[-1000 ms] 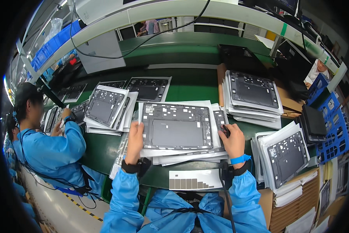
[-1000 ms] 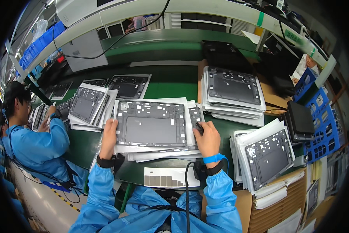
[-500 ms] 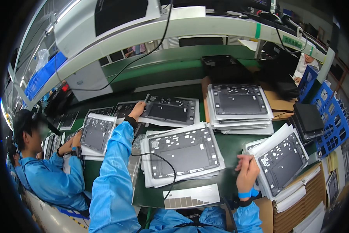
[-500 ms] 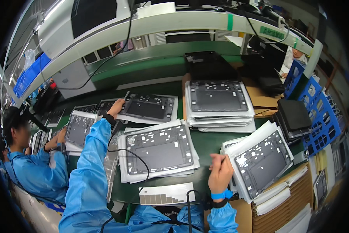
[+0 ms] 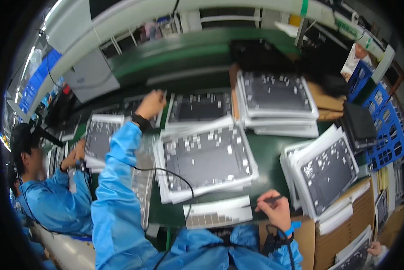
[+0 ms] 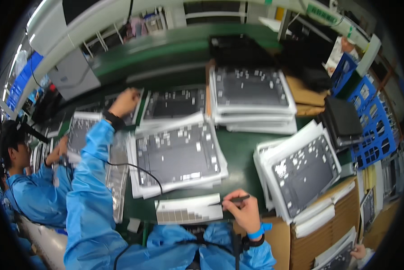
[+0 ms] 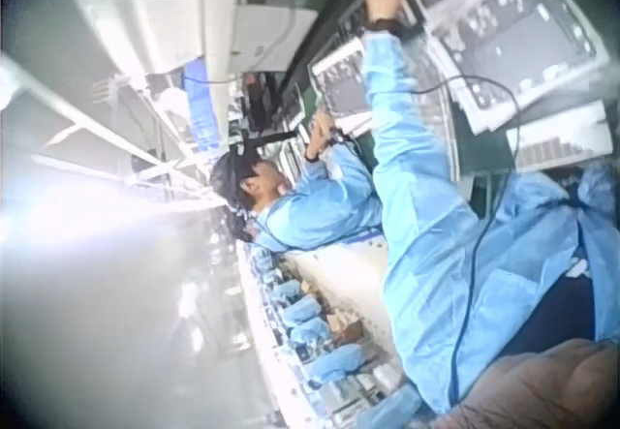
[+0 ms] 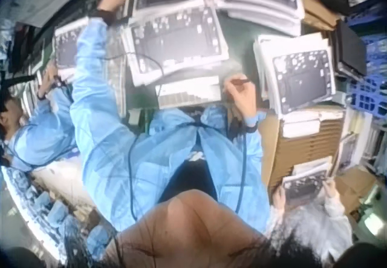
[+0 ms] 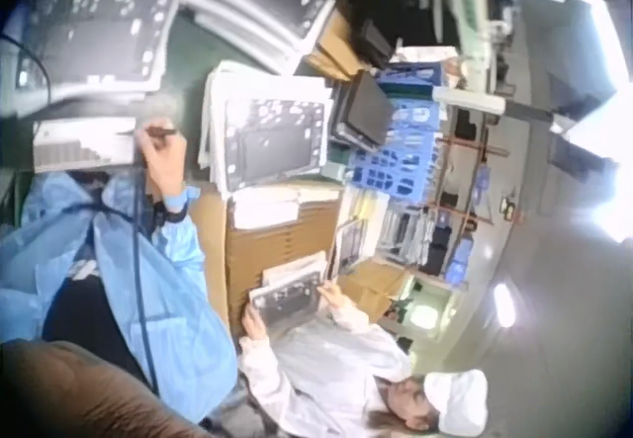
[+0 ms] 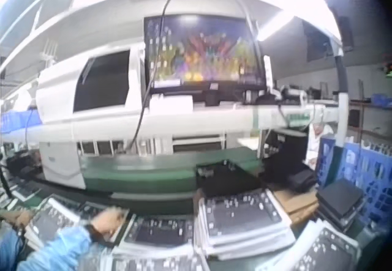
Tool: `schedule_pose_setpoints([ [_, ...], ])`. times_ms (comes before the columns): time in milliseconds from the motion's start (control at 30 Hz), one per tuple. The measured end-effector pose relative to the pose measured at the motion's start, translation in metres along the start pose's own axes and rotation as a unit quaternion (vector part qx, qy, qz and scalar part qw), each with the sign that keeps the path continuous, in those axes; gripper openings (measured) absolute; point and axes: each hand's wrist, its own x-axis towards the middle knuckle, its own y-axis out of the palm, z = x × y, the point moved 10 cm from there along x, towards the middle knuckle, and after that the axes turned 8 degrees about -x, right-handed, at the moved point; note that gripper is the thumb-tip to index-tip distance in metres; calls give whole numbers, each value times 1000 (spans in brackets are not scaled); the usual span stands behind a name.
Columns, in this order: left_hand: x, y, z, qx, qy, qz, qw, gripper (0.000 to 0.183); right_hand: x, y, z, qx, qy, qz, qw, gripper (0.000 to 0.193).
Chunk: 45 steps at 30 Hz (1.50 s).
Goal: Assembling components into the internal frames of laptop back panels on an industrial production line.
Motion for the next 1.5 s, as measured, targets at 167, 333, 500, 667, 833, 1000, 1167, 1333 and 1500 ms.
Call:
schedule_pose_setpoints([
  [167,-81,-80,-114,-145,12,22,989,23,-33,-3,-5,-24,14,-25,999,8],
  [333,-61,-2,-94,-27,212,81,974,26,-27,-2,-28,-10,15,-53,998,9],
  [500,-48,60,-101,-35,204,177,962,32,-34,-17,-15,-16,-19,-133,991,10],
  [667,-37,61,-84,-57,159,185,968,29,-33,-34,-19,-23,-1,-184,983,10],
  [833,-21,74,-75,-10,194,147,970,25,-28,-38,-13,-19,-8,-193,981,11],
  [1000,-8,77,-55,2,188,143,972,23,-22,-36,-12,-8,-13,-196,981,8],
  [1167,-47,-65,-121,-49,162,55,984,29,-23,-13,-1,-28,-18,-120,992,21],
  [1333,-195,-115,-222,-197,92,-10,976,21,-42,1,-23,35,26,-120,992,22],
  [1500,-338,-10,-295,-337,12,145,930,35,-59,76,-19,23,37,41,998,23],
])
